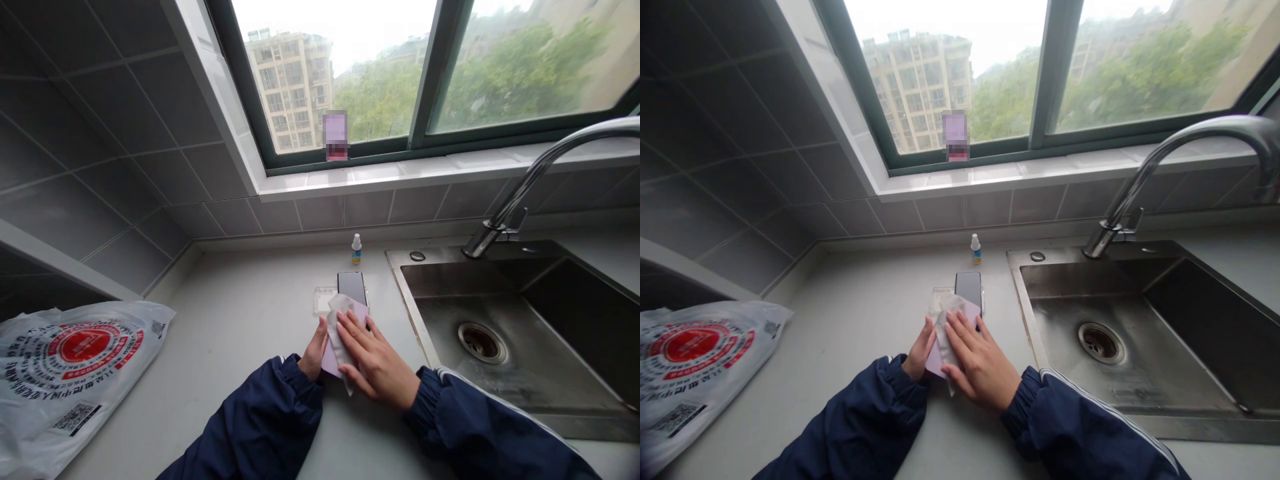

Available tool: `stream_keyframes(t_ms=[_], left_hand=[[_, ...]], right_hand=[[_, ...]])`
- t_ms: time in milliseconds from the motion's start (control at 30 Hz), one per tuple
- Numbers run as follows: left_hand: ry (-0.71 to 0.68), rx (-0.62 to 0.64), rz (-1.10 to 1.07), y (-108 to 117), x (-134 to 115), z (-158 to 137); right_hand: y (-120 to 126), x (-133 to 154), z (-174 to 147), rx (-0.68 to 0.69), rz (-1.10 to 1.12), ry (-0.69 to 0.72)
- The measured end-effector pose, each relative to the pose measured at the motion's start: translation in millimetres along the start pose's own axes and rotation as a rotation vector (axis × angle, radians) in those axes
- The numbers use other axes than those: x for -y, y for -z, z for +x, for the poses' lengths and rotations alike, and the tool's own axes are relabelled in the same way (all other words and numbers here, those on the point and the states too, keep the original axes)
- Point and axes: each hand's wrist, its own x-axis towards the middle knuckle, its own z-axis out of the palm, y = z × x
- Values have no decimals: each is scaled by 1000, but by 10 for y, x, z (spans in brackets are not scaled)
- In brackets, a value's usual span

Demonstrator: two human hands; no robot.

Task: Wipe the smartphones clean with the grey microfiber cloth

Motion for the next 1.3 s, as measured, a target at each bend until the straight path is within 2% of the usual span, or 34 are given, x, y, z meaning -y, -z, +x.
stream_keyframes(t_ms=[67,133,200,333,400,467,567,667,900,967,1133,1200,1300], left_hand=[[60,-34,-11,82,21,-17],[78,-22,-7,121,31,-20],[52,14,-3,93,26,-5],[-60,28,40,-59,-15,32],[-69,13,46,-83,-25,29],[-22,-9,9,-41,-17,12],[72,-49,-52,74,11,-18],[93,-50,-55,115,24,-24],[-71,11,14,-91,-26,22],[-55,8,6,-69,-19,19],[34,-37,-78,143,51,0],[48,-41,-81,173,60,-1],[45,-23,-70,101,30,10]], right_hand=[[5,69,-5,30,29,97],[15,75,-3,21,42,129],[20,11,5,-18,28,81],[0,-123,18,-77,-30,-118],[-15,-90,16,-87,-39,-147],[-20,6,7,-70,-30,-101],[-3,147,-8,0,14,47],[16,141,-15,35,17,99],[-22,-111,2,-86,-46,-142],[-29,-73,2,-90,-33,-114],[-18,110,-8,-27,20,91],[-10,114,-8,-10,17,98],[-8,19,0,-15,-15,31]])
